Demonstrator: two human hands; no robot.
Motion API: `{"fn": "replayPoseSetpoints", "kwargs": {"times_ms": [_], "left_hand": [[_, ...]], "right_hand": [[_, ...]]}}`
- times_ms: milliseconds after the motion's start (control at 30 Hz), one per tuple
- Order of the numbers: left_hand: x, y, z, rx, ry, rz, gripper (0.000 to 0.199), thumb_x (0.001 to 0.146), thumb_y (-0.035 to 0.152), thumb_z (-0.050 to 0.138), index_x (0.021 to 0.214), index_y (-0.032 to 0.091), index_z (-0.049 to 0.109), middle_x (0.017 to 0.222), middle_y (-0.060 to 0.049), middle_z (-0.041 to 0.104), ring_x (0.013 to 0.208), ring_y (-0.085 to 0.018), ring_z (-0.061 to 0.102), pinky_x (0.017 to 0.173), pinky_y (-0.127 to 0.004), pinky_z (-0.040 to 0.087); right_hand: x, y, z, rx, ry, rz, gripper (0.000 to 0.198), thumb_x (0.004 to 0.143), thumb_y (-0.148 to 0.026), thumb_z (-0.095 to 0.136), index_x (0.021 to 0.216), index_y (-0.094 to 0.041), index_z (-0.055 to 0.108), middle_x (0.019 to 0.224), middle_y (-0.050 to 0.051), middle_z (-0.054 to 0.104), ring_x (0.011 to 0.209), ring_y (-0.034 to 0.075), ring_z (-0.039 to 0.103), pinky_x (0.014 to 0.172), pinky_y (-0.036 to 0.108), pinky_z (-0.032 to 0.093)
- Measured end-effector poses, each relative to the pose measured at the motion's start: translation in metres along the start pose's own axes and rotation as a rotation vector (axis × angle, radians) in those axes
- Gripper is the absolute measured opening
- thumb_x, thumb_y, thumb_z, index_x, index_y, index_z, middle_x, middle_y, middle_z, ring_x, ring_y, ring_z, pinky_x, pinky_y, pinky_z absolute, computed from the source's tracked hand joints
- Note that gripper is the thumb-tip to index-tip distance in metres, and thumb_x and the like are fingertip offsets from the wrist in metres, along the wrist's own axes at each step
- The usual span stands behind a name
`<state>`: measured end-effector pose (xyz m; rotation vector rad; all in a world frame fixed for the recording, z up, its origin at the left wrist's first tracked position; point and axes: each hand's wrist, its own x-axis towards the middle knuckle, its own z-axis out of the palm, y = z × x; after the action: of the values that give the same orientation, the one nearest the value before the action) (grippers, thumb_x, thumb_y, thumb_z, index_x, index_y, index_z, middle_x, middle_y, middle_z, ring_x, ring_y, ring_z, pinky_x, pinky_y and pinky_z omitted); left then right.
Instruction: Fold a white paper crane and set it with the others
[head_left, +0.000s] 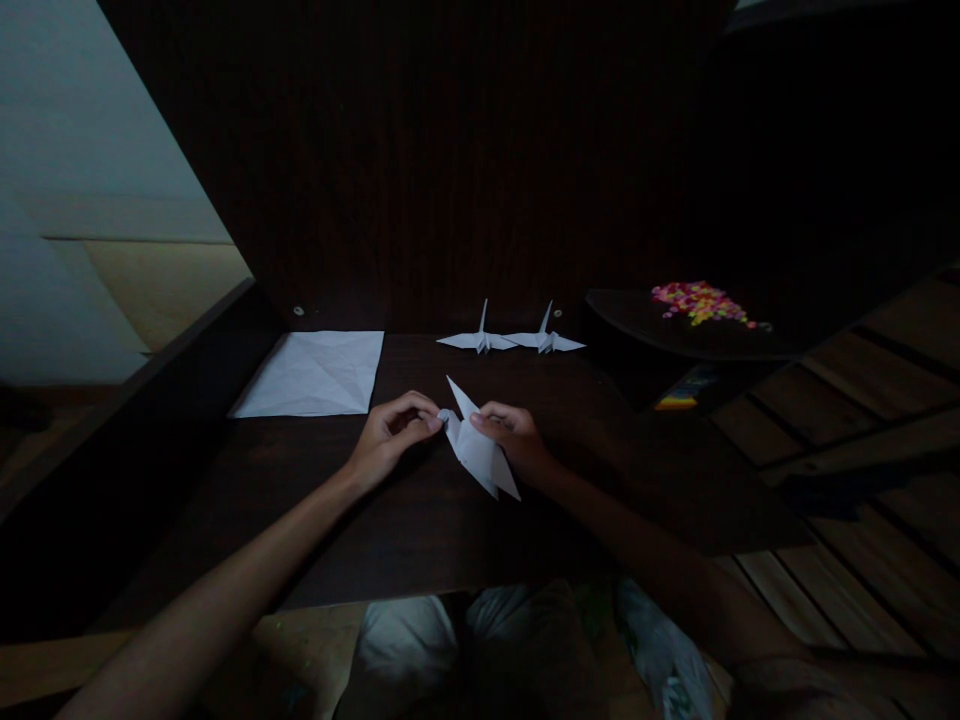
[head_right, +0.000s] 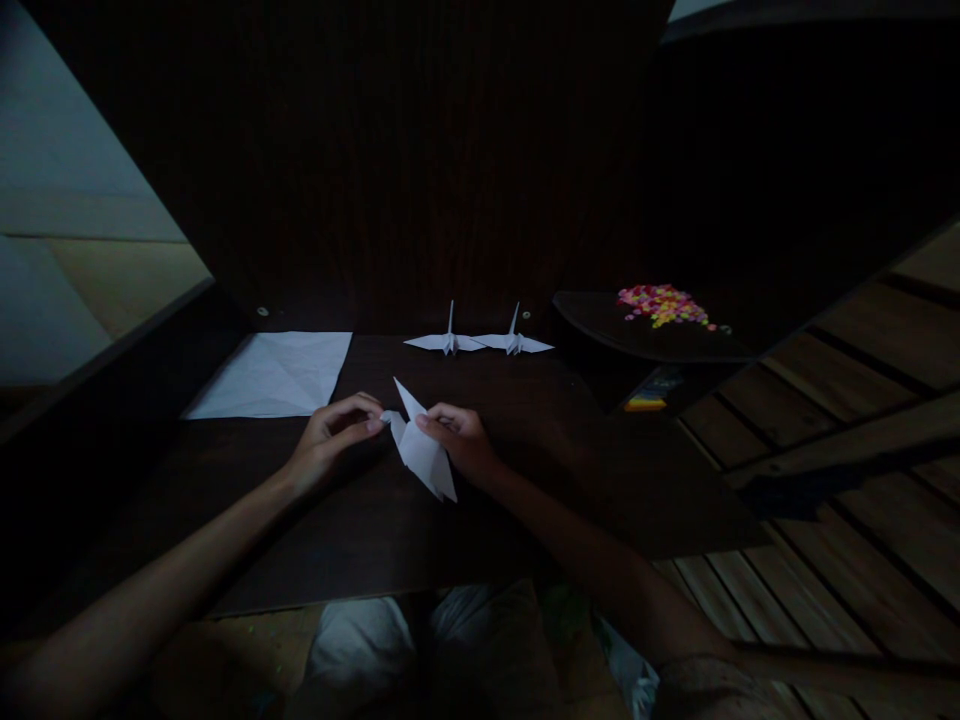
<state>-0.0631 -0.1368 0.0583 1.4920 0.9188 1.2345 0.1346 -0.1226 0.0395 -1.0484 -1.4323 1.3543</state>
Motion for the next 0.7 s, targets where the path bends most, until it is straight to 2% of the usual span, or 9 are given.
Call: {"fn": "replayPoseSetpoints", "kwargs": {"times_ms": [167, 367, 567, 700], "left_hand": [[0.0006, 0.0003, -0.0004, 0.028, 0.005, -0.014, 0.016, 0.074, 0.031, 0.071, 0.083, 0.016, 0.070, 0.078, -0.003, 0.063, 0.075, -0.017, 0.055, 0.067, -0.026, 0.043], [0.0025, -0.0016, -0.0015, 0.050, -0.012, -0.056, 0.014, 0.072, 0.029, 0.071, 0.078, 0.016, 0.069, 0.074, -0.001, 0.062, 0.071, -0.015, 0.055, 0.066, -0.025, 0.043], [0.0032, -0.0051, -0.0003, 0.038, -0.021, -0.123, 0.018, 0.073, 0.032, 0.071, 0.079, 0.016, 0.066, 0.066, 0.002, 0.059, 0.062, -0.012, 0.053, 0.062, -0.024, 0.042], [0.0034, -0.0089, 0.0006, 0.029, -0.024, -0.121, 0.022, 0.071, 0.033, 0.074, 0.082, 0.015, 0.066, 0.071, 0.001, 0.062, 0.065, -0.012, 0.055, 0.063, -0.023, 0.043]], "right_hand": [[-0.0015, -0.0004, 0.0019, -0.058, 0.042, -0.068, 0.025, 0.071, -0.041, 0.068, 0.065, -0.018, 0.061, 0.060, -0.002, 0.056, 0.056, 0.012, 0.049, 0.052, 0.023, 0.036], [-0.0043, 0.0024, 0.0024, -0.143, 0.091, -0.171, 0.022, 0.076, -0.038, 0.066, 0.068, -0.018, 0.063, 0.064, 0.000, 0.061, 0.058, 0.013, 0.053, 0.053, 0.024, 0.038], [-0.0056, 0.0048, 0.0025, -0.191, 0.108, -0.231, 0.022, 0.078, -0.037, 0.064, 0.069, -0.017, 0.063, 0.063, 0.000, 0.062, 0.056, 0.012, 0.054, 0.051, 0.023, 0.039], [-0.0050, 0.0042, 0.0029, -0.199, 0.124, -0.249, 0.022, 0.078, -0.036, 0.064, 0.069, -0.017, 0.063, 0.062, -0.001, 0.062, 0.056, 0.011, 0.054, 0.050, 0.022, 0.039]]}}
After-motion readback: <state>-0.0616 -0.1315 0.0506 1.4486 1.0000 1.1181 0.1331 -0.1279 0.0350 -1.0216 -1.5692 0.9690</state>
